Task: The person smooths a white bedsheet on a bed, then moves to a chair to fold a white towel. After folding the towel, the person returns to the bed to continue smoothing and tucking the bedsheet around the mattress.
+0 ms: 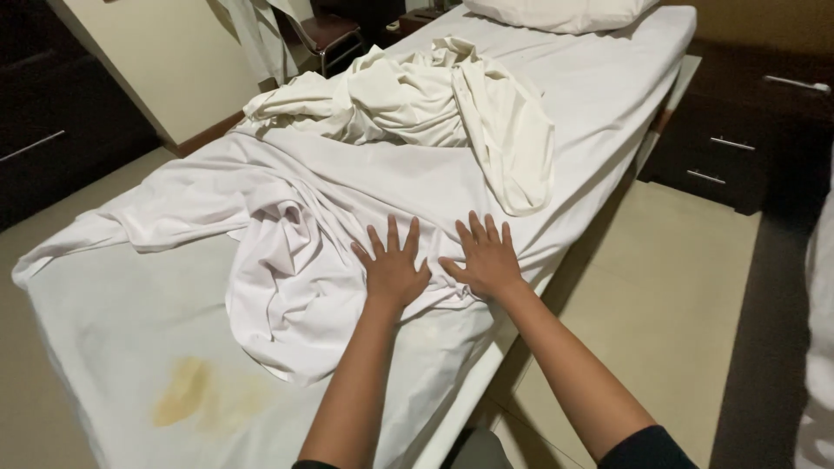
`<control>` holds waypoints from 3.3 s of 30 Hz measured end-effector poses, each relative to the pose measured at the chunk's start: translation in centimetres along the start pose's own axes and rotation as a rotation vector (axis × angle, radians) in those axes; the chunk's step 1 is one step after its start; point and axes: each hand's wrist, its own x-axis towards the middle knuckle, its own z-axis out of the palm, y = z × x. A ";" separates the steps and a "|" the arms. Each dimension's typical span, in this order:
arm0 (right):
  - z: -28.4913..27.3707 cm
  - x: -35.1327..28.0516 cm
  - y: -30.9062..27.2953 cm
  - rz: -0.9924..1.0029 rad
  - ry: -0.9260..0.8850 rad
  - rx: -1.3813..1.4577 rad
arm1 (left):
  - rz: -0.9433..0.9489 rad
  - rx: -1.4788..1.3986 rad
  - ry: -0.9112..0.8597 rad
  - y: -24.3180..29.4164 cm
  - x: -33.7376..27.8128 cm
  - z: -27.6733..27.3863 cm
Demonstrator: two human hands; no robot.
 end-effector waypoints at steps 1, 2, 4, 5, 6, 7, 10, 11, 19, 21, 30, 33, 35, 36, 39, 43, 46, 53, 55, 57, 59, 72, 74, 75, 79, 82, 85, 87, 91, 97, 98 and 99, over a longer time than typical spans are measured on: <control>0.3 0.5 0.0 -0.002 0.002 0.001 | -0.001 0.001 0.002 -0.2 0.6 0.1; 0.7 0.7 0.1 0.045 -0.024 0.014 | -0.018 -0.012 -0.051 -0.2 1.0 0.4; 1.2 1.4 0.1 0.085 -0.056 0.026 | -0.042 -0.030 -0.106 -0.3 1.8 1.1; 1.3 1.9 0.2 0.100 -0.077 0.032 | -0.053 -0.012 -0.138 -0.5 2.3 1.6; 1.3 2.4 0.3 0.118 -0.093 0.037 | -0.060 0.008 -0.167 -0.6 3.0 1.9; 1.4 2.8 0.4 0.116 -0.095 0.035 | -0.062 0.005 -0.167 -0.7 3.3 2.2; 1.8 3.2 0.9 0.147 -0.119 0.049 | -0.049 0.034 -0.166 -0.7 4.1 3.1; 1.8 3.1 0.9 0.147 -0.115 0.056 | -0.041 0.039 -0.154 -0.6 4.1 3.4; 1.2 1.0 0.5 0.090 -0.048 0.059 | -0.013 0.016 -0.133 -0.5 3.4 2.6; -0.1 -0.4 0.2 0.040 -0.099 0.083 | -0.004 -0.031 -0.138 -0.1 2.2 2.1; -3.7 -5.9 -2.0 -0.003 -0.164 0.027 | 0.097 -0.035 -0.066 -0.8 -4.7 -0.1; -3.3 -6.5 -2.1 -0.002 -0.145 0.093 | 0.112 -0.027 -0.046 -1.3 -6.2 -1.0; -3.5 -6.8 -1.9 -0.007 -0.112 0.103 | 0.102 -0.027 -0.051 -1.5 -6.8 -1.5; -3.5 -7.1 -1.8 -0.007 -0.086 0.115 | 0.095 -0.030 -0.062 -1.5 -7.1 -1.6; -4.3 -7.2 -1.5 -0.012 -0.085 0.116 | 0.031 -0.001 -0.159 -0.8 -6.7 -2.7; -4.5 -8.0 1.2 -0.022 -0.065 0.221 | 0.016 0.020 -0.177 3.5 -6.1 -6.1; -3.7 -8.8 4.0 0.045 0.124 0.278 | 0.202 -0.060 -0.079 6.8 -5.6 -5.9; -3.8 -10.3 6.2 0.141 0.019 0.181 | 0.216 0.103 -0.318 10.9 -4.6 -3.8; -3.6 -10.2 5.8 0.128 0.006 0.190 | 0.192 0.097 -0.296 11.0 -4.6 -2.9; -3.5 -9.6 5.2 0.135 0.039 0.179 | 0.182 0.076 -0.239 11.1 -4.5 -2.4; -3.8 -9.1 4.3 0.108 0.013 0.094 | 0.185 0.065 -0.200 11.2 -4.8 -2.2; 1.0 -8.8 4.1 0.079 0.126 0.121 | 0.267 0.166 0.162 11.1 -5.6 4.4; 1.0 -9.9 4.2 0.070 0.126 0.166 | 0.301 0.161 0.196 12.1 -7.5 4.5; 1.0 -10.5 4.3 0.062 0.128 0.208 | 0.338 0.155 0.233 12.7 -8.3 4.5; 2.3 -13.4 4.6 0.027 0.116 0.172 | 0.326 0.189 0.155 13.8 -11.3 3.3; 3.3 -15.1 4.8 0.028 0.080 0.166 | 0.320 0.329 0.145 14.8 -13.4 3.2; 4.9 -16.8 5.5 0.056 0.062 0.107 | 0.326 0.334 0.204 15.8 -15.0 3.2; 5.6 -17.9 5.9 0.029 0.038 0.139 | 0.314 0.351 -0.087 16.4 -15.9 3.5; 5.8 -18.0 6.3 0.015 -0.042 -0.050 | 0.313 0.381 -0.081 16.6 -16.6 3.8; -0.4 -16.6 5.3 0.037 0.010 0.083 | 0.306 -0.015 -0.314 14.8 -13.8 -6.4; -1.9 -16.0 5.2 -0.020 0.011 0.152 | 0.322 -0.040 -0.133 13.4 -12.7 -5.1; -3.5 -15.5 5.0 -0.077 0.012 0.221 | 0.332 -0.065 0.048 11.9 -11.6 -3.9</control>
